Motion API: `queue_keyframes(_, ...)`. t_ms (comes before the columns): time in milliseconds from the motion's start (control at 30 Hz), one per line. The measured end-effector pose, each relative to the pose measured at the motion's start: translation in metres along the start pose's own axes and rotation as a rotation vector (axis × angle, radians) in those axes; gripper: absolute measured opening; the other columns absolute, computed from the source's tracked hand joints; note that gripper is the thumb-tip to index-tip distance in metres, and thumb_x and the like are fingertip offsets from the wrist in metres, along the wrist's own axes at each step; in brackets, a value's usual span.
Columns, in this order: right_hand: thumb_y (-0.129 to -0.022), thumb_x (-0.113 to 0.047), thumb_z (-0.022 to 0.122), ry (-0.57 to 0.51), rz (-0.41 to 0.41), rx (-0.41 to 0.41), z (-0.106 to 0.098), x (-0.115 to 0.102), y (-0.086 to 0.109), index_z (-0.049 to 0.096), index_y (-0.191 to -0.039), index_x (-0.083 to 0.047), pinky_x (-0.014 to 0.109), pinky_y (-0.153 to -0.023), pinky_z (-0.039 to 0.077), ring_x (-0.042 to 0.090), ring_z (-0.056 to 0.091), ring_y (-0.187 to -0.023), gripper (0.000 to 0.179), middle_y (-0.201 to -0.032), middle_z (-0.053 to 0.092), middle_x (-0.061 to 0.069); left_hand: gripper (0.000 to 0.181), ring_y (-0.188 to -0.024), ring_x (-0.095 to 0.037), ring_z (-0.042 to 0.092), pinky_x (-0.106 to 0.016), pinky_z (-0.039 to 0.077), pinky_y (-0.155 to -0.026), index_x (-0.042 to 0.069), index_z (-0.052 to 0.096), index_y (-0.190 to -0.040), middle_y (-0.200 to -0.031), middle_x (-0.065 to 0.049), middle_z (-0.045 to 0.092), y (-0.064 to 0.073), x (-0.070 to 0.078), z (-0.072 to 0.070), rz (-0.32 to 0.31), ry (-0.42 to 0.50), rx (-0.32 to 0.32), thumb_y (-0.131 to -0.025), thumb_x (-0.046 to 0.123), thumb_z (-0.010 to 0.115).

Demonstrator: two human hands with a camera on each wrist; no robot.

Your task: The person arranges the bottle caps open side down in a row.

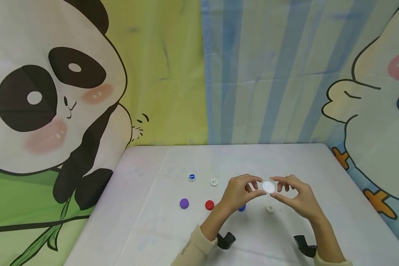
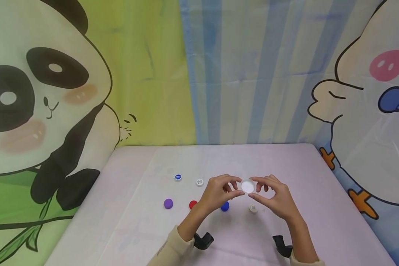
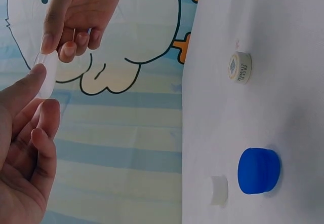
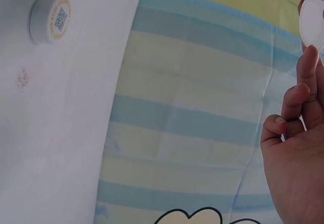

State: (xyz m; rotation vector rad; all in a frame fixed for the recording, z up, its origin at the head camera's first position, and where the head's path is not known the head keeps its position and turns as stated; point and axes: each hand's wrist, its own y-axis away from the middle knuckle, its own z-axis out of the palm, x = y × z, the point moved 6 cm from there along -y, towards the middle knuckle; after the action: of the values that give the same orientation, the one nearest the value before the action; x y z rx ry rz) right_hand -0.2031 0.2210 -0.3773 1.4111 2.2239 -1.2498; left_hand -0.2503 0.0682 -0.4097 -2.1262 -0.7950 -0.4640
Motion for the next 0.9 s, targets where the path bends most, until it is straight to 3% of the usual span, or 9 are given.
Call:
queue_keyframes(167, -0.061, 0.000, 0.079, -0.007, 0.005, 0.004, 0.002, 0.001, 0.001, 0.064, -0.103, -0.005, 0.021, -0.057, 0.034, 0.002, 0.042, -0.068, 0.045, -0.073, 0.050, -0.004, 0.031, -0.057, 0.010, 0.047, -0.003, 0.040, -0.054, 0.017, 0.065, -0.101, -0.074, 0.011, 0.058, 0.002, -0.002, -0.001, -0.026, 0.027, 0.001, -0.076, 0.036, 0.069)
queue_keyframes(267, -0.061, -0.002, 0.080, -0.008, 0.006, 0.009, 0.005, 0.012, 0.004, 0.064, -0.104, -0.008, 0.022, -0.058, 0.033, 0.002, 0.042, -0.069, 0.047, -0.073, 0.051, -0.004, 0.032, -0.054, 0.009, 0.049, -0.007, 0.042, -0.052, 0.018, 0.065, -0.102, -0.074, 0.011, 0.058, 0.003, -0.006, 0.001, -0.082, 0.113, -0.019, -0.076, 0.036, 0.069)
queue_keyframes(333, -0.061, -0.005, 0.081, -0.004, 0.014, 0.012, 0.007, 0.023, 0.006, 0.064, -0.106, -0.012, 0.022, -0.058, 0.034, 0.002, 0.041, -0.070, 0.048, -0.073, 0.052, -0.004, 0.032, -0.053, 0.003, 0.054, -0.012, 0.045, -0.049, 0.020, 0.065, -0.102, -0.073, 0.011, 0.059, 0.004, -0.013, 0.003, -0.186, 0.225, -0.051, -0.075, 0.038, 0.069)
queue_keyframes(433, -0.061, -0.009, 0.082, 0.005, 0.022, 0.012, 0.010, 0.037, 0.008, 0.064, -0.107, -0.017, 0.022, -0.058, 0.034, 0.001, 0.041, -0.070, 0.051, -0.075, 0.053, -0.006, 0.026, -0.053, -0.009, 0.060, -0.021, 0.047, -0.049, 0.026, 0.068, -0.097, -0.073, 0.008, 0.062, 0.007, -0.025, 0.006, -0.400, 0.444, -0.102, -0.076, 0.041, 0.068)
queue_keyframes(533, -0.060, -0.007, 0.082, 0.008, 0.010, 0.009, 0.010, 0.032, 0.007, 0.063, -0.107, -0.016, 0.021, -0.058, 0.034, 0.001, 0.041, -0.070, 0.051, -0.074, 0.053, -0.006, 0.020, -0.053, -0.016, 0.059, -0.025, 0.046, -0.051, 0.027, 0.070, -0.091, -0.073, 0.002, 0.064, 0.010, -0.032, 0.009, -0.546, 0.601, -0.148, -0.077, 0.040, 0.067)
queue_keyframes(700, -0.059, -0.001, 0.081, -0.004, -0.055, -0.003, 0.006, 0.007, 0.004, 0.063, -0.105, -0.006, 0.018, -0.059, 0.034, 0.001, 0.040, -0.070, 0.050, -0.073, 0.053, -0.001, 0.022, -0.052, -0.014, 0.057, -0.024, 0.046, -0.053, 0.017, 0.072, -0.087, -0.071, -0.001, 0.063, 0.011, -0.034, 0.017, -0.610, 0.728, -0.245, -0.078, 0.036, 0.067)
queue_keyframes(900, -0.060, 0.001, 0.080, -0.011, -0.074, -0.024, 0.004, -0.009, 0.001, 0.064, -0.104, -0.004, 0.018, -0.060, 0.034, 0.001, 0.040, -0.071, 0.047, -0.072, 0.053, -0.001, 0.023, -0.053, -0.013, 0.056, -0.024, 0.048, -0.054, 0.011, 0.071, -0.088, -0.074, -0.008, 0.064, 0.011, -0.035, 0.020, -0.642, 0.760, -0.286, -0.079, 0.032, 0.067)
